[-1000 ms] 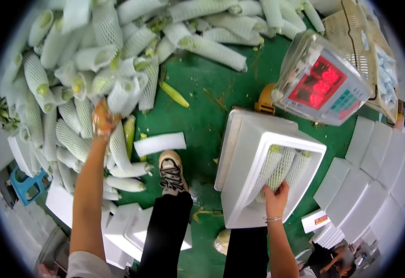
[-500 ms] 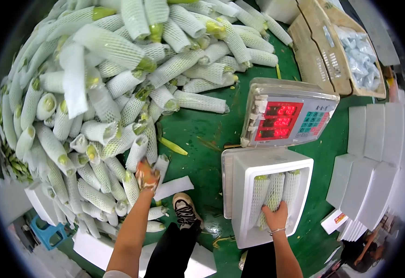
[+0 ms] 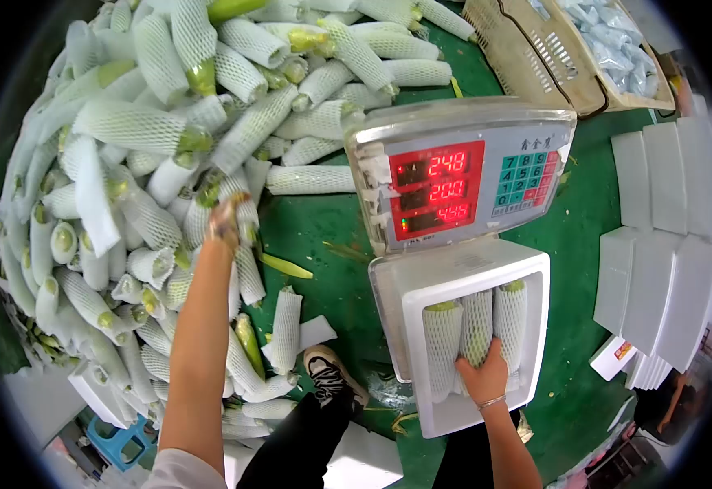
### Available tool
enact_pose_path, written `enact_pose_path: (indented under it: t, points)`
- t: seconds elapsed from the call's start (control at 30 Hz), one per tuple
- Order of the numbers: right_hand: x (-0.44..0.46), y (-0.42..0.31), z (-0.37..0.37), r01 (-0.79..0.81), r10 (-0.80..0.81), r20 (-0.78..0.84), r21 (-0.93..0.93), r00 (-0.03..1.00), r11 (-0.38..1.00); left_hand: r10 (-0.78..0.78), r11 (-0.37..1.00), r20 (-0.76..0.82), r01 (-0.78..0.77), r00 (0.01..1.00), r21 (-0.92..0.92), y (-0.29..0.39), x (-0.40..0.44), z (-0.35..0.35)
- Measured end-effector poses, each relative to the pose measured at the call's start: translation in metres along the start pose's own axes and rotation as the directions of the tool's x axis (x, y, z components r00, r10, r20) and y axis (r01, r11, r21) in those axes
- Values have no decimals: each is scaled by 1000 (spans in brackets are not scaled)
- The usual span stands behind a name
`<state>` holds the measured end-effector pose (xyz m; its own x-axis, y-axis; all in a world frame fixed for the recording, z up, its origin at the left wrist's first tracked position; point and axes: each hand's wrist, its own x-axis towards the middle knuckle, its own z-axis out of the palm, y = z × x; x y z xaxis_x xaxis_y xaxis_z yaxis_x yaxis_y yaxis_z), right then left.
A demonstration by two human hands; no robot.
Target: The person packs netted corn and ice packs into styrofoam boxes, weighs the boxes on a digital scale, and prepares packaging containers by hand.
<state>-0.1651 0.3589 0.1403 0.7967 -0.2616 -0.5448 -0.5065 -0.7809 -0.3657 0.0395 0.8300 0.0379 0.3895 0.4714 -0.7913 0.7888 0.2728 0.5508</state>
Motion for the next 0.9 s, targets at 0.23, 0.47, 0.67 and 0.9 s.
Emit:
enact_pose_path:
  t: [0.23, 0.47, 0.67, 0.9]
  points:
    - [-13, -27, -31, 251, -229, 126, -206, 965, 946, 387, 699, 221, -441, 895, 562, -119, -13, -72]
    - [2, -365, 11, 733, -795, -41, 420, 605, 536, 189, 634, 318, 132, 929, -762, -91, -28, -18]
    - [91, -514, 124, 665, -666, -10, 61, 746, 744, 307, 932, 80, -283, 948, -225, -101, -78, -73]
    - [-32, -381, 64, 550, -669, 125, 468, 733, 691, 491, 807, -55, -478, 869, -345, 24, -216, -127]
